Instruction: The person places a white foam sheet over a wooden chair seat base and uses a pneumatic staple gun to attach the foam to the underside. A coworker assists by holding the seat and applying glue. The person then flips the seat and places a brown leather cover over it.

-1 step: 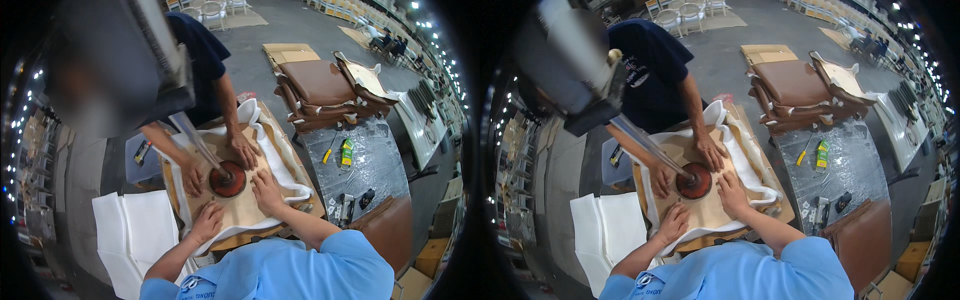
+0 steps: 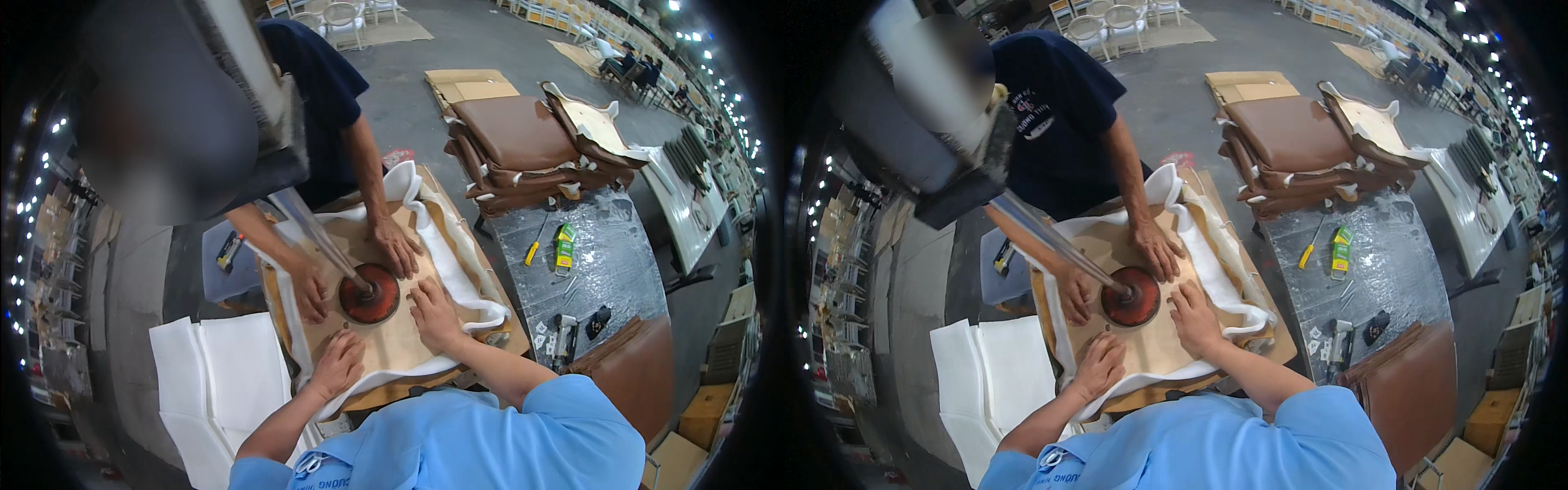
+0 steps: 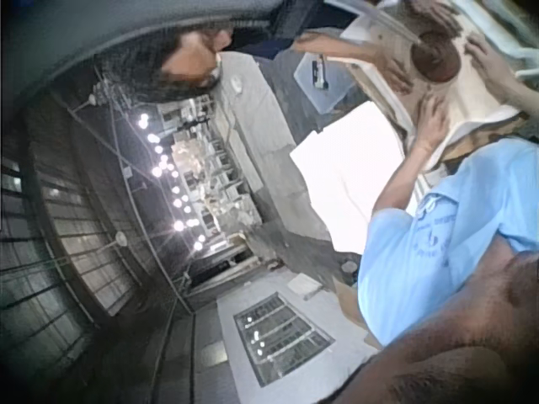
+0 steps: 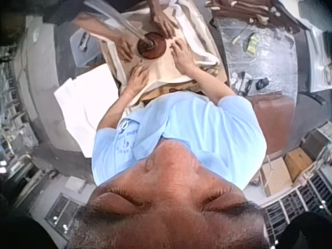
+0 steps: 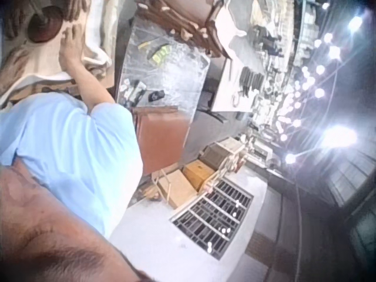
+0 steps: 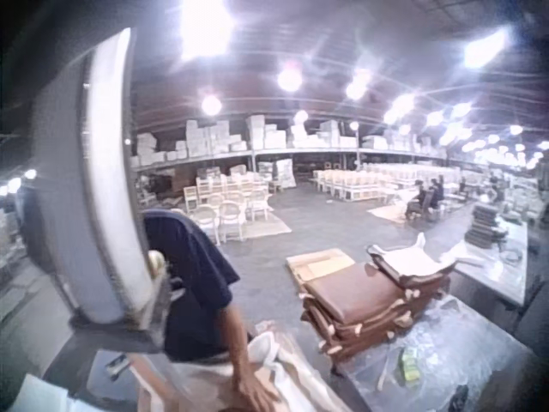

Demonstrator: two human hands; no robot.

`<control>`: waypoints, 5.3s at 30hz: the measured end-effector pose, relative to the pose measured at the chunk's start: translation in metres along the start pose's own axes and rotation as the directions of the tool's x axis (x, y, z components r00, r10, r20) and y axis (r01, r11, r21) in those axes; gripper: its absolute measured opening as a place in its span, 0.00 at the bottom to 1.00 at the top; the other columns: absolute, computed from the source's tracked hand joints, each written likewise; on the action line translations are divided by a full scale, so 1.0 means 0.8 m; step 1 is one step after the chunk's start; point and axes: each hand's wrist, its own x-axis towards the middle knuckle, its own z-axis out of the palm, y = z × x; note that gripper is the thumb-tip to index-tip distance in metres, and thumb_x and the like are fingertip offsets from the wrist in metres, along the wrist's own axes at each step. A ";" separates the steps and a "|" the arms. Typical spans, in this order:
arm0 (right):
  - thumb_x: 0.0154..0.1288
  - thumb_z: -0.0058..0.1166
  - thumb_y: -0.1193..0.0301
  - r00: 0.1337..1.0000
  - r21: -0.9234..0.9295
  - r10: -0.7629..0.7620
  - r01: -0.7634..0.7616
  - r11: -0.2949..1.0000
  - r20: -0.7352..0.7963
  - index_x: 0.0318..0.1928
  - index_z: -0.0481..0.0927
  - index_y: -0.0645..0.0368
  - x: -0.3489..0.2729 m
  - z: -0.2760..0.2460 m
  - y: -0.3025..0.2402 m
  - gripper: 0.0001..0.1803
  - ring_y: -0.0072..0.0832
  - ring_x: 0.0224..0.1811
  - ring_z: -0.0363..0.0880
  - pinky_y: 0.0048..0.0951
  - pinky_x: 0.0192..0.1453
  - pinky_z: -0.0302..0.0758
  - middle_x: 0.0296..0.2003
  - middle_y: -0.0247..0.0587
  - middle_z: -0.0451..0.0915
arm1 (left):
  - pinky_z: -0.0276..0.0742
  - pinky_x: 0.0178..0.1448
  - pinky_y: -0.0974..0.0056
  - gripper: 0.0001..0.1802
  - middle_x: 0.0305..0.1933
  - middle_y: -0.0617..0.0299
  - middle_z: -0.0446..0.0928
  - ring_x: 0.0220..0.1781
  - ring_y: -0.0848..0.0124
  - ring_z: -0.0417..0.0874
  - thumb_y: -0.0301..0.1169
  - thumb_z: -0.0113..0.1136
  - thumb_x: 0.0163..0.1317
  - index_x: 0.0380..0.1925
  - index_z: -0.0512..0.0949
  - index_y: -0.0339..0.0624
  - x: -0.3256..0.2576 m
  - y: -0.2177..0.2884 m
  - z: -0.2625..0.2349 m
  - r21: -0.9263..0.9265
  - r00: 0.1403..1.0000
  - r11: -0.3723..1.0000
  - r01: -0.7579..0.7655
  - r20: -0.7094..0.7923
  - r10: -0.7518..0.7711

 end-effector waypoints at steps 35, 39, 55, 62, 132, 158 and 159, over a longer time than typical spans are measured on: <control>0.77 0.66 0.69 0.981 0.101 0.133 -0.120 0.988 -0.139 0.53 0.89 0.60 -0.082 -0.200 -0.008 0.11 0.39 0.53 0.89 0.40 0.60 0.82 0.48 0.44 0.89 | 0.87 0.58 0.59 0.16 0.44 0.52 0.90 0.47 0.65 0.91 0.37 0.58 0.86 0.52 0.86 0.32 -0.180 0.134 -0.043 -0.817 0.518 0.076 0.571 0.286 -0.806; 0.82 0.64 0.63 0.778 0.543 0.606 -0.586 0.601 0.168 0.48 0.86 0.61 -0.173 -0.165 0.015 0.13 0.26 0.36 0.89 0.30 0.43 0.84 0.38 0.40 0.89 | 0.89 0.57 0.54 0.19 0.52 0.50 0.90 0.51 0.59 0.92 0.42 0.59 0.86 0.59 0.82 0.35 -0.212 0.144 0.007 -0.783 0.345 -0.406 0.471 0.587 -0.732; 0.77 0.59 0.33 0.152 0.250 0.248 -0.867 -0.432 0.957 0.59 0.80 0.63 -0.164 -0.018 -0.081 0.41 0.39 0.40 0.89 0.42 0.47 0.83 0.43 0.45 0.90 | 0.85 0.45 0.49 0.20 0.35 0.60 0.87 0.35 0.58 0.87 0.52 0.63 0.79 0.44 0.85 0.46 -0.154 0.114 0.013 -0.747 0.169 -0.665 0.005 0.656 -0.736; 0.87 0.43 0.36 0.025 0.149 0.375 -0.941 -0.305 0.927 0.55 0.82 0.64 -0.123 -0.004 -0.111 0.38 0.35 0.31 0.81 0.38 0.41 0.78 0.34 0.41 0.85 | 0.85 0.42 0.47 0.32 0.29 0.58 0.86 0.33 0.55 0.88 0.62 0.53 0.81 0.38 0.87 0.43 -0.121 0.088 0.011 -0.617 0.144 -0.760 0.204 0.787 -0.600; 0.87 0.56 0.57 0.196 0.587 0.901 -0.806 -0.076 0.387 0.42 0.86 0.57 -0.372 -0.222 0.194 0.18 0.23 0.27 0.80 0.31 0.32 0.79 0.27 0.31 0.80 | 0.78 0.64 0.56 0.21 0.47 0.51 0.86 0.57 0.56 0.83 0.44 0.57 0.85 0.50 0.89 0.38 0.166 0.297 0.119 -0.469 0.450 0.788 0.399 0.849 0.278; 0.63 0.68 0.73 0.005 0.214 0.967 -0.975 0.062 -0.257 0.58 0.74 0.60 -0.315 -0.186 0.562 0.24 0.64 0.64 0.81 0.56 0.70 0.77 0.55 0.62 0.84 | 0.76 0.64 0.66 0.18 0.57 0.60 0.87 0.59 0.72 0.83 0.33 0.59 0.84 0.64 0.84 0.35 0.186 0.372 0.144 -0.289 0.407 0.299 0.909 0.765 -0.498; 0.63 0.69 0.71 -0.024 0.291 0.966 -0.955 0.054 -0.258 0.57 0.74 0.59 -0.312 -0.191 0.550 0.24 0.65 0.61 0.82 0.56 0.69 0.77 0.53 0.62 0.85 | 0.77 0.66 0.66 0.18 0.57 0.60 0.87 0.60 0.71 0.83 0.34 0.60 0.84 0.63 0.84 0.34 0.181 0.376 0.142 -0.303 0.410 0.284 0.910 0.755 -0.511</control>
